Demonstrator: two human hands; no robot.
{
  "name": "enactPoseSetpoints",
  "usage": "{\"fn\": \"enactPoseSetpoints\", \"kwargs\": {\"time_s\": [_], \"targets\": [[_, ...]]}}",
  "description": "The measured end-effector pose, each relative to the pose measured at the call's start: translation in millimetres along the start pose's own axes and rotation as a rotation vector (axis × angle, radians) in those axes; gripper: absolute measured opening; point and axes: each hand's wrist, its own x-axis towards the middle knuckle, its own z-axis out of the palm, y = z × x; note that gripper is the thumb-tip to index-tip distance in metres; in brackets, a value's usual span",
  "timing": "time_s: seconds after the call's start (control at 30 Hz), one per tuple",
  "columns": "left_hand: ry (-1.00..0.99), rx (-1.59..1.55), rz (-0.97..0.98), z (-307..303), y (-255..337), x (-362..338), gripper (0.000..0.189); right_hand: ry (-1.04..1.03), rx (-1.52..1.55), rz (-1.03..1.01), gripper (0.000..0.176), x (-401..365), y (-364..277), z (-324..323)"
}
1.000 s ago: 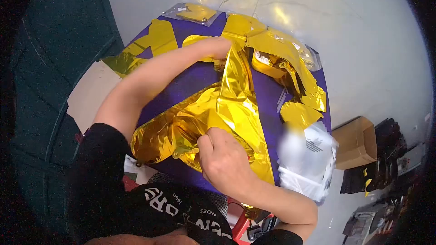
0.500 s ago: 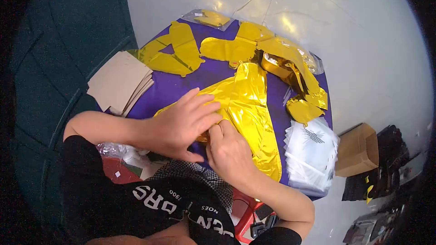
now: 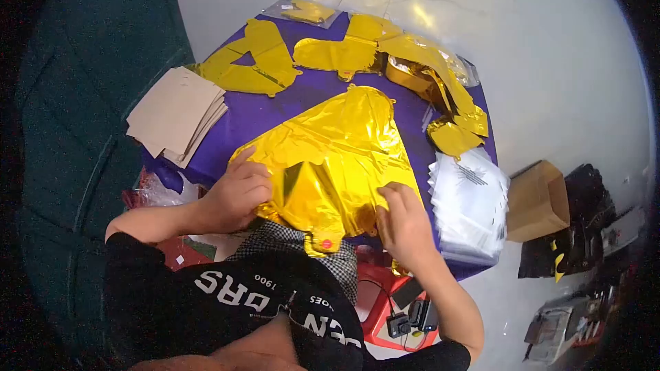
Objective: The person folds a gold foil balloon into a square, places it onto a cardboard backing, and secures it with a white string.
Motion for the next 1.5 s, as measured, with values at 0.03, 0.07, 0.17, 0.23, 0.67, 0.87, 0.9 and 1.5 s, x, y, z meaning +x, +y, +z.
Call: {"fn": "enactPoseSetpoints", "kwargs": {"time_s": [0.03,0.07,0.17,0.23,0.67,0.87,0.9,1.5], "targets": [[-0.009,-0.009,0.002,-0.2,-1.9,-4.9,0.024,0.013,-0.075,0.015,0.032,-8.3,13.5,2.3],[-0.018,-0.018,0.004,0.4,-3.6,-9.7,0.023,-0.063,-0.173,0.050,0.037,-19.9,30.9,7.4],[-0.033,-0.020,-0.005,4.0,-5.1,-20.2,0.024,-0.096,-0.315,0.024,0.043,-26.8,38.3,14.8],[-0.038,-0.004,-0.020,4.7,-3.0,-23.9,0.023,-0.123,-0.313,0.043,0.048,-25.7,36.9,12.3],[-0.040,0.100,-0.004,5.3,-12.0,-15.9,0.012,-0.084,-0.403,0.099,0.042,-22.1,40.8,13.1],[-0.041,0.115,-0.023,7.5,-16.0,-18.6,0.011,-0.081,-0.398,0.122,0.041,-19.8,43.0,14.7],[-0.042,0.117,-0.030,8.2,-16.3,-19.2,0.011,-0.081,-0.396,0.128,0.040,-19.5,43.1,14.8],[-0.083,0.132,-0.007,-1.4,-20.4,-19.6,0.012,-0.088,-0.409,0.122,0.041,-20.6,46.9,15.2]]}}
